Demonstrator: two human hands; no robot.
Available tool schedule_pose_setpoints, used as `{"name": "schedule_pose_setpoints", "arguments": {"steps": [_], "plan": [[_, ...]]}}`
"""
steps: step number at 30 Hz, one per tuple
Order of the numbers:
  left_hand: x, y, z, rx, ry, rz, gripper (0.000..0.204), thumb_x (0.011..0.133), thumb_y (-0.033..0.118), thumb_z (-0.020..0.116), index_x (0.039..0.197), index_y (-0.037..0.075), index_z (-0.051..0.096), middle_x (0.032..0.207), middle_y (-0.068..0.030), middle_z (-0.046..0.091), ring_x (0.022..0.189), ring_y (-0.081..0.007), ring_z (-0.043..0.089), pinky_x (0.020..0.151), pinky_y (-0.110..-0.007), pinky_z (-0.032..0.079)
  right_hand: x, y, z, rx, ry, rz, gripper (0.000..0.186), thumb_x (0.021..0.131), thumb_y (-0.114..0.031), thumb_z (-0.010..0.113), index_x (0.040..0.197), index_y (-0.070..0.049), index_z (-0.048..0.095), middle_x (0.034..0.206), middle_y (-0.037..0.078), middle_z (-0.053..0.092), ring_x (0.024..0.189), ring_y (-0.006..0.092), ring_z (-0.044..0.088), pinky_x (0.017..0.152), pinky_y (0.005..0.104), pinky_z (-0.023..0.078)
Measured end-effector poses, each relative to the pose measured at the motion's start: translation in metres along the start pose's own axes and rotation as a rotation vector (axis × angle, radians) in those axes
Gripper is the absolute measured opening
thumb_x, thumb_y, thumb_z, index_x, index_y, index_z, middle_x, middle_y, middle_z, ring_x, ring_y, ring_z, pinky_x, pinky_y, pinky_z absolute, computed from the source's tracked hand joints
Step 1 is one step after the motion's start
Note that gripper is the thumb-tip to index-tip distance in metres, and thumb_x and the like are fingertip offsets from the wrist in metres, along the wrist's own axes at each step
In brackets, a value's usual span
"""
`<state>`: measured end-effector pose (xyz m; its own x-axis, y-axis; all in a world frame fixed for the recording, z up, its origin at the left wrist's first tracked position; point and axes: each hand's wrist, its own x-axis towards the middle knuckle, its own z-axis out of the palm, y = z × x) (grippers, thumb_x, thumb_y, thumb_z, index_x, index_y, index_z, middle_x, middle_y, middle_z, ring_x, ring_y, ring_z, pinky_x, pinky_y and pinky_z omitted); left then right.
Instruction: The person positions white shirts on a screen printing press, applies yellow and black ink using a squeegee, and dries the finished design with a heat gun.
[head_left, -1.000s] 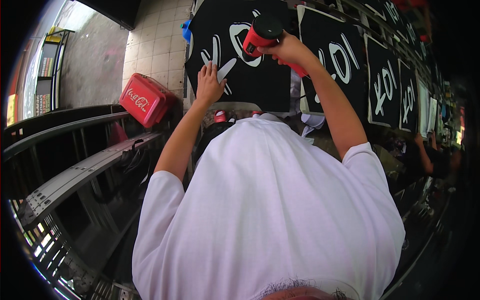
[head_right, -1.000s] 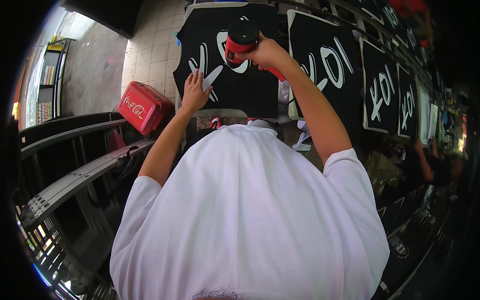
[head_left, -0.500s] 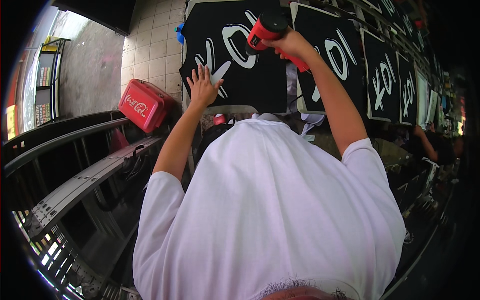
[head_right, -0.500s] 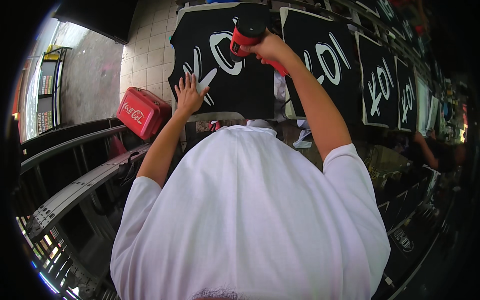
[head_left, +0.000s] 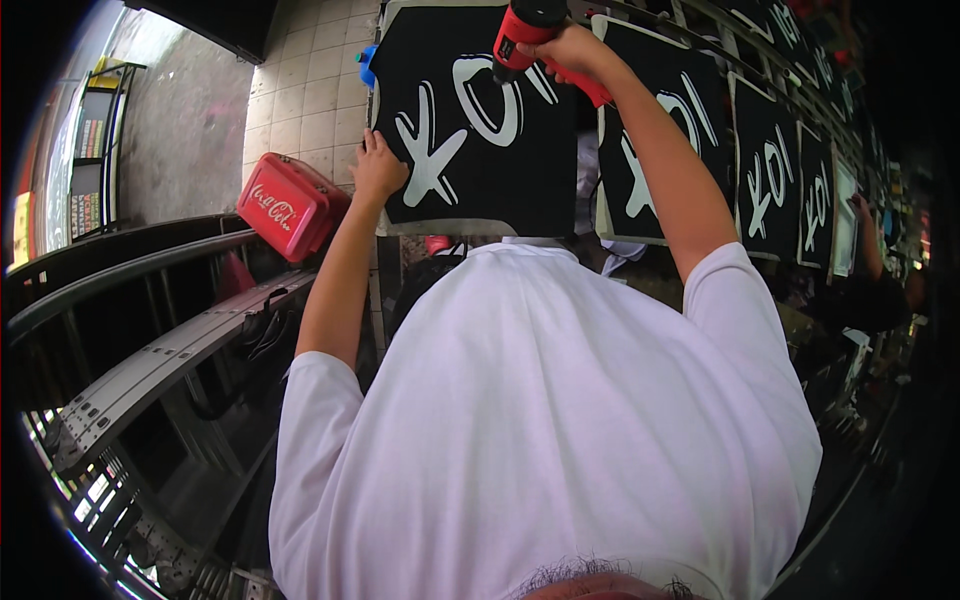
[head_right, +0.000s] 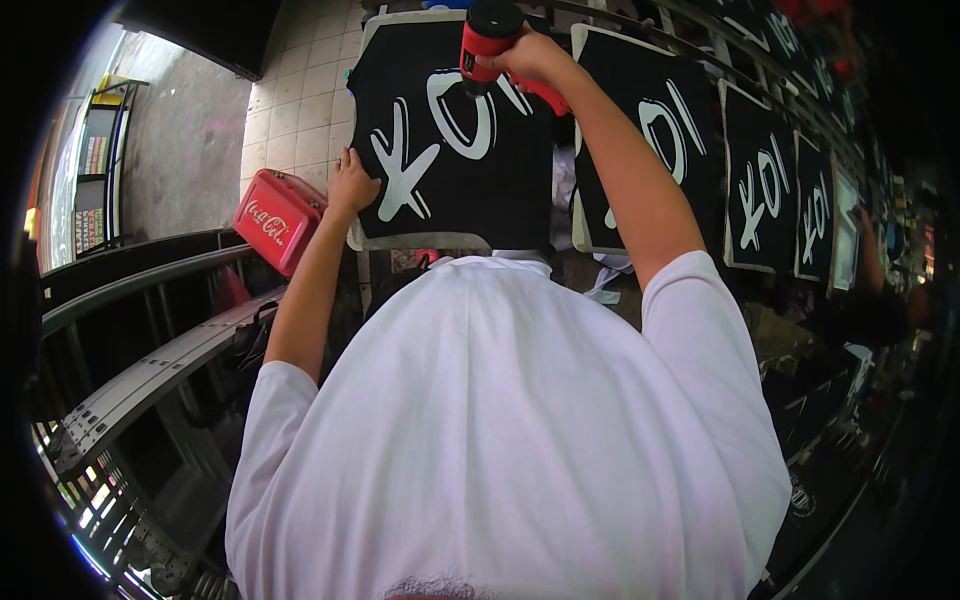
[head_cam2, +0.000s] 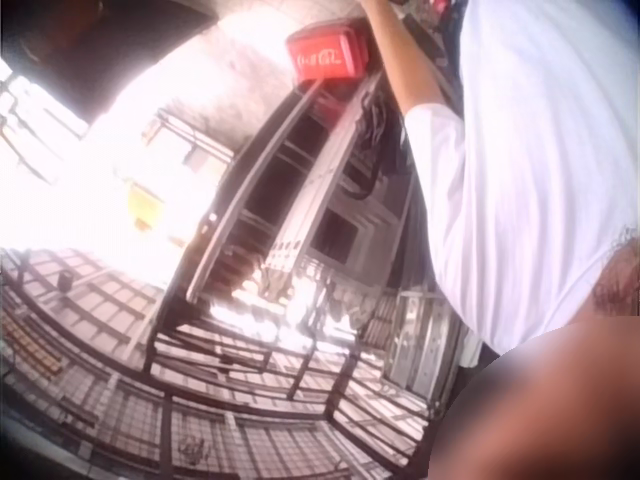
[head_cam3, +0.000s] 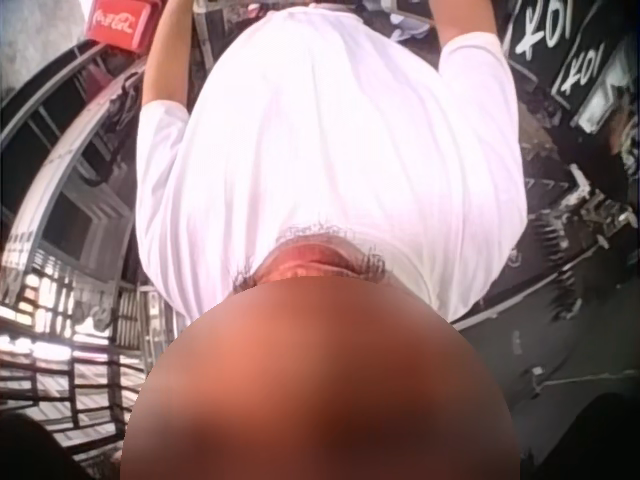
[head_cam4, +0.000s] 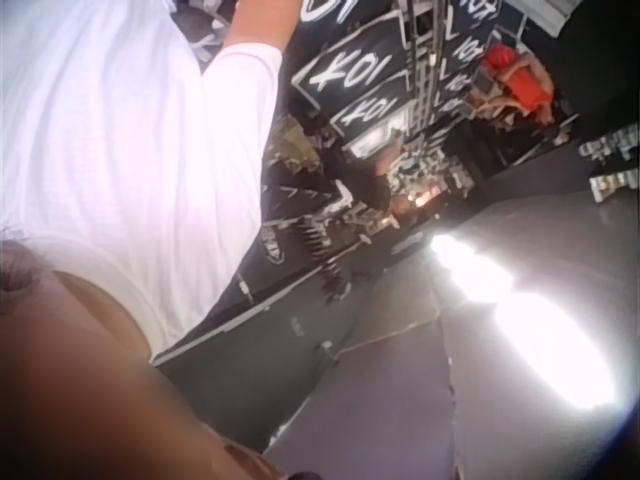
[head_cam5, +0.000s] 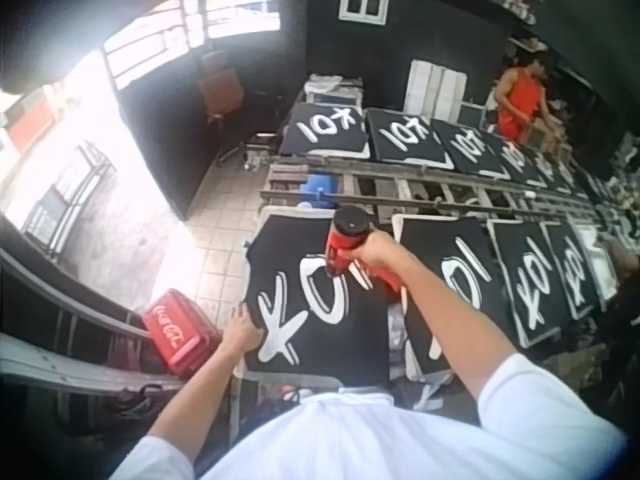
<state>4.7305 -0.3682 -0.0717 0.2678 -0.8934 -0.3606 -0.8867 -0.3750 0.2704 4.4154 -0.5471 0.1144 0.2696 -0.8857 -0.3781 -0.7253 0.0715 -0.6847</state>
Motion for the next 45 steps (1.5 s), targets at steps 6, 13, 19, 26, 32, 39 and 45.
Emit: {"name": "schedule_pose_setpoints", "arguments": {"steps": [6, 13, 19, 26, 32, 39, 45], "plan": [[-0.003, -0.007, -0.006, 0.081, -0.064, -0.028, 0.083, 0.081, 0.011, 0.061, 0.155, 0.001, 0.024, 0.164, -0.0141, 0.025, 0.141, -0.0416, 0.039, 0.11, -0.069, 0.03, 0.028, -0.018, 0.007, -0.023, 0.063, -0.101, 0.072, 0.077, -0.046, 0.083, 0.129, -0.007, 0.053, 0.073, 0.007, 0.063, 0.056, 0.0155, 0.061, 0.053, 0.032, 0.052], [0.002, -0.01, -0.008, 0.184, -0.028, 0.038, 0.074, 0.082, 0.009, 0.06, 0.151, 0.0, 0.034, 0.155, -0.0171, 0.041, 0.127, -0.0353, 0.056, 0.106, -0.065, 0.038, 0.061, -0.03, 0.022, 0.021, -0.031, -0.091, 0.084, 0.074, -0.042, 0.086, 0.135, -0.002, 0.045, 0.09, 0.015, 0.071, 0.068, 0.0202, 0.068, 0.057, 0.0346, 0.057], [0.006, -0.006, -0.01, 0.231, 0.018, 0.09, 0.069, 0.082, 0.009, 0.063, 0.146, -0.003, 0.041, 0.146, -0.0189, 0.052, 0.119, -0.0336, 0.062, 0.105, -0.064, 0.039, 0.066, -0.044, 0.035, -0.144, 0.072, -0.169, 0.085, 0.073, -0.045, 0.086, 0.133, -0.001, 0.045, 0.09, 0.017, 0.072, 0.068, 0.0224, 0.07, 0.057, 0.0342, 0.057], [0.008, -0.008, -0.009, 0.271, 0.039, 0.092, 0.068, 0.081, 0.011, 0.067, 0.143, -0.004, 0.044, 0.14, -0.0186, 0.056, 0.115, -0.0325, 0.064, 0.105, -0.063, 0.039, 0.065, -0.056, 0.038, -0.102, 0.027, -0.222, 0.092, 0.073, -0.042, 0.086, 0.138, 0.001, 0.037, 0.086, 0.017, 0.071, 0.068, 0.0232, 0.07, 0.056, 0.0332, 0.057], [0.008, -0.007, -0.011, 0.282, 0.009, 0.086, 0.065, 0.083, 0.009, 0.065, 0.143, -0.003, 0.044, 0.141, -0.0189, 0.055, 0.115, -0.0317, 0.064, 0.106, -0.063, 0.039, 0.062, -0.059, 0.041, -0.115, -0.025, -0.179, 0.094, 0.072, -0.042, 0.086, 0.139, 0.001, 0.036, 0.082, 0.017, 0.07, 0.066, 0.0235, 0.069, 0.057, 0.0352, 0.057], [0.01, -0.001, -0.014, 0.295, -0.029, 0.094, 0.066, 0.083, 0.009, 0.066, 0.144, -0.004, 0.043, 0.142, -0.0205, 0.055, 0.118, -0.0314, 0.063, 0.106, -0.062, 0.039, 0.059, -0.063, 0.054, -0.39, 0.119, -0.283, 0.1, 0.072, -0.045, 0.085, 0.145, -0.004, 0.031, 0.084, 0.015, 0.071, 0.068, 0.0263, 0.07, 0.062, 0.0365, 0.057], [0.004, -0.003, -0.017, 0.287, -0.015, 0.09, 0.076, 0.079, 0.014, 0.075, 0.145, -0.004, 0.042, 0.143, -0.0189, 0.054, 0.121, -0.0318, 0.062, 0.108, -0.062, 0.038, 0.018, -0.065, 0.041, -0.198, -0.123, -0.148, 0.09, 0.075, -0.046, 0.083, 0.14, -0.004, 0.038, 0.088, 0.014, 0.07, 0.065, 0.022, 0.068, 0.062, 0.0344, 0.056]]}}
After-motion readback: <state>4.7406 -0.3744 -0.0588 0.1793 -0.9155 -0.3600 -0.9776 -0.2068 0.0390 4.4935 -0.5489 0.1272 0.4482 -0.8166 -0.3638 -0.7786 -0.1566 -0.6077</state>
